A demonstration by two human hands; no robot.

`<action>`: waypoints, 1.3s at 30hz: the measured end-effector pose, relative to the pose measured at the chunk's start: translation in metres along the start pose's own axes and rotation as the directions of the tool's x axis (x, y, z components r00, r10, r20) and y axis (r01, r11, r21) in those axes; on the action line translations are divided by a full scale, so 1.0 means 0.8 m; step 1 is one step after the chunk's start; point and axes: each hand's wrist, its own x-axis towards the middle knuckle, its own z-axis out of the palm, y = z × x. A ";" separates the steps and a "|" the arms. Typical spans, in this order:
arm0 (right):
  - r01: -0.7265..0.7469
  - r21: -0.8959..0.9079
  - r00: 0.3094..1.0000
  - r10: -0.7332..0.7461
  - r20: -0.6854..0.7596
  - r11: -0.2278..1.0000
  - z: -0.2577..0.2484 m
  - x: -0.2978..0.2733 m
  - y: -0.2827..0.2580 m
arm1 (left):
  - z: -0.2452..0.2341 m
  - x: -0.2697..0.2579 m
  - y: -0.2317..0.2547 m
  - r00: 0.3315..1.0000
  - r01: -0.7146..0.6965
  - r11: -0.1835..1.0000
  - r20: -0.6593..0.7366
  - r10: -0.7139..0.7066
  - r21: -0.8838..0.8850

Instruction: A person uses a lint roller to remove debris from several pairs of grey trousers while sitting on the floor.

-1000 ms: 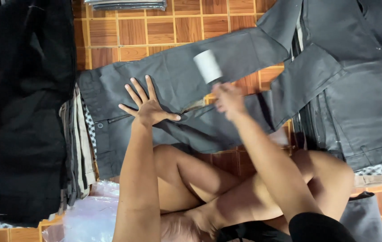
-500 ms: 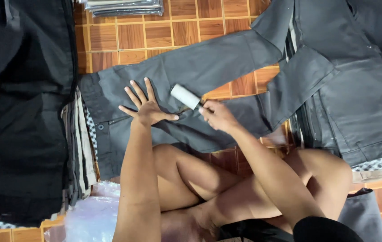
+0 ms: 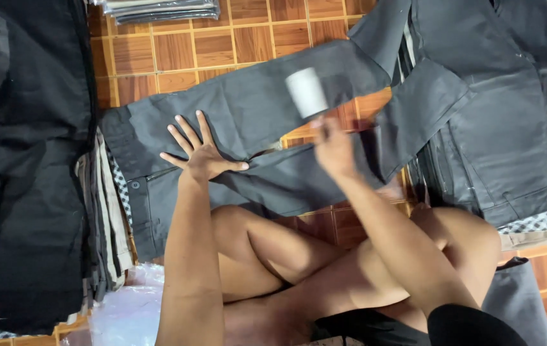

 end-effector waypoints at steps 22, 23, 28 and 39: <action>-0.223 0.636 0.884 0.428 -0.187 0.739 -0.048 0.066 0.062 | -0.003 -0.014 -0.005 0.987 -0.086 0.983 -0.146 0.062 -0.160; -0.205 0.662 0.907 0.394 -0.147 0.721 -0.050 0.065 0.044 | 0.007 0.000 -0.012 0.979 -0.105 0.962 -0.195 0.056 -0.253; -0.232 0.662 0.933 0.356 -0.056 0.713 -0.069 0.064 -0.041 | 0.047 0.045 0.005 0.859 -0.068 0.993 -0.512 0.008 -0.098; -0.163 0.593 0.981 0.192 0.014 0.789 -0.083 0.076 -0.048 | 0.109 0.015 0.257 0.749 -0.439 0.806 -0.333 0.573 0.397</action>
